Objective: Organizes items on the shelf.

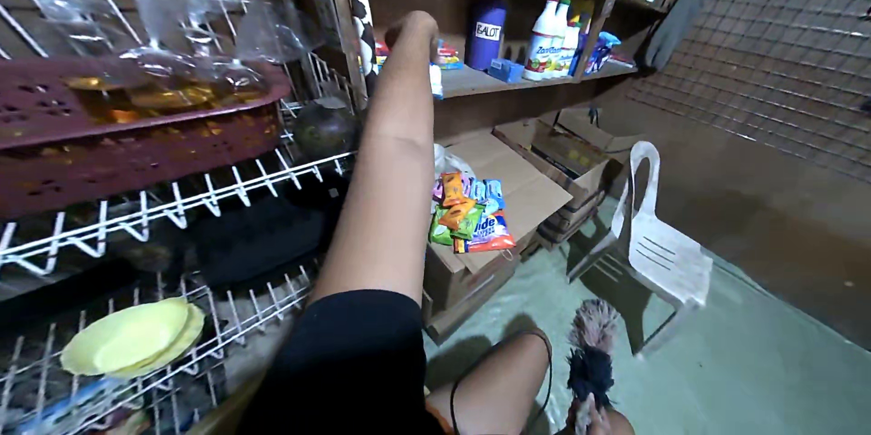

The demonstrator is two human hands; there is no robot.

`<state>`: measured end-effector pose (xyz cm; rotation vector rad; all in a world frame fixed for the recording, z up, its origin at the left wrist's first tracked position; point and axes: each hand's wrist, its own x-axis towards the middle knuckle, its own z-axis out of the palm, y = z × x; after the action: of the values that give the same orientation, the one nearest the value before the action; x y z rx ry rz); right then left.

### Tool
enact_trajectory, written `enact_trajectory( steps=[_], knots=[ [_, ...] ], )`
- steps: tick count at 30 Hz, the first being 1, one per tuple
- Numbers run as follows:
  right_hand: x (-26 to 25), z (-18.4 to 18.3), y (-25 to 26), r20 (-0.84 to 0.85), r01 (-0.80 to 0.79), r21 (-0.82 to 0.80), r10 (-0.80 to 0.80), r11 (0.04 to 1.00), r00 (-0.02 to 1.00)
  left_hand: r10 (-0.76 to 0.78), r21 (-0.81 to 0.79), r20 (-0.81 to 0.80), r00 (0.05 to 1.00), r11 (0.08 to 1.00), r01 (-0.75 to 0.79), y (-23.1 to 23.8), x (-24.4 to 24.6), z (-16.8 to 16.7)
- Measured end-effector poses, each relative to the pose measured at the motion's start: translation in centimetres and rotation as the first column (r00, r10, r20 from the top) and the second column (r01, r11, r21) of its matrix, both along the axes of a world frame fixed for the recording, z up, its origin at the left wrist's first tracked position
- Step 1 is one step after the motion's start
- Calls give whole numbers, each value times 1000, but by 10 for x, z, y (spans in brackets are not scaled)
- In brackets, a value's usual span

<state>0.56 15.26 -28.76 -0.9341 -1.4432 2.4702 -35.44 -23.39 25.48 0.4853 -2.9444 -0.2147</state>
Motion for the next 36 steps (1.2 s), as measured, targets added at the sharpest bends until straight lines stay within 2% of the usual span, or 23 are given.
enact_trajectory(
  steps=[3, 5, 7, 9, 12, 14, 18, 23, 28, 32, 36],
  knots=[
    [1, -1, 1, 2, 14, 12, -14, 1000, 1000, 116, 28, -32, 993, 993, -115, -19, -24, -16],
    [2, -2, 2, 5, -3, 49, 3, 999, 1000, 148, -21, -93, 985, 988, -150, -20, -34, -28],
    [0, -1, 0, 15, -1, 51, 0, 999, 1000, 123, -81, -156, 980, 987, -137, -11, -41, -46],
    [-1, 3, -2, 19, -7, 23, 7, 1000, 1000, 41, -89, -192, 981, 994, -58, 10, -38, -64],
    [-4, 0, 0, 24, -25, 13, 25, 1000, 999, 7, -116, -124, 992, 993, -22, 44, -31, -91],
    [1, 0, 1, 31, -15, 27, 14, 1000, 999, 36, -150, -58, 998, 988, -44, 50, -36, -107],
    [6, 4, 1, 20, 29, 5, -29, 1000, 999, 76, -271, 38, 996, 961, -63, 41, -33, -103],
    [-1, -6, 6, -17, 2, -35, -2, 999, 1000, 141, -238, 88, 986, 964, -117, 23, -26, -95],
    [-1, -1, 2, 7, -20, 6, 20, 1000, 1000, 189, -249, 117, 975, 956, -155, 4, -12, -93],
    [1, -3, 5, -4, -8, -32, 8, 999, 1000, 225, -281, 93, 970, 940, -191, -3, -3, -100],
    [3, -1, 7, 14, 5, -26, -4, 1000, 1000, 244, -246, 62, 968, 943, -222, -5, 5, -102]
  ],
)
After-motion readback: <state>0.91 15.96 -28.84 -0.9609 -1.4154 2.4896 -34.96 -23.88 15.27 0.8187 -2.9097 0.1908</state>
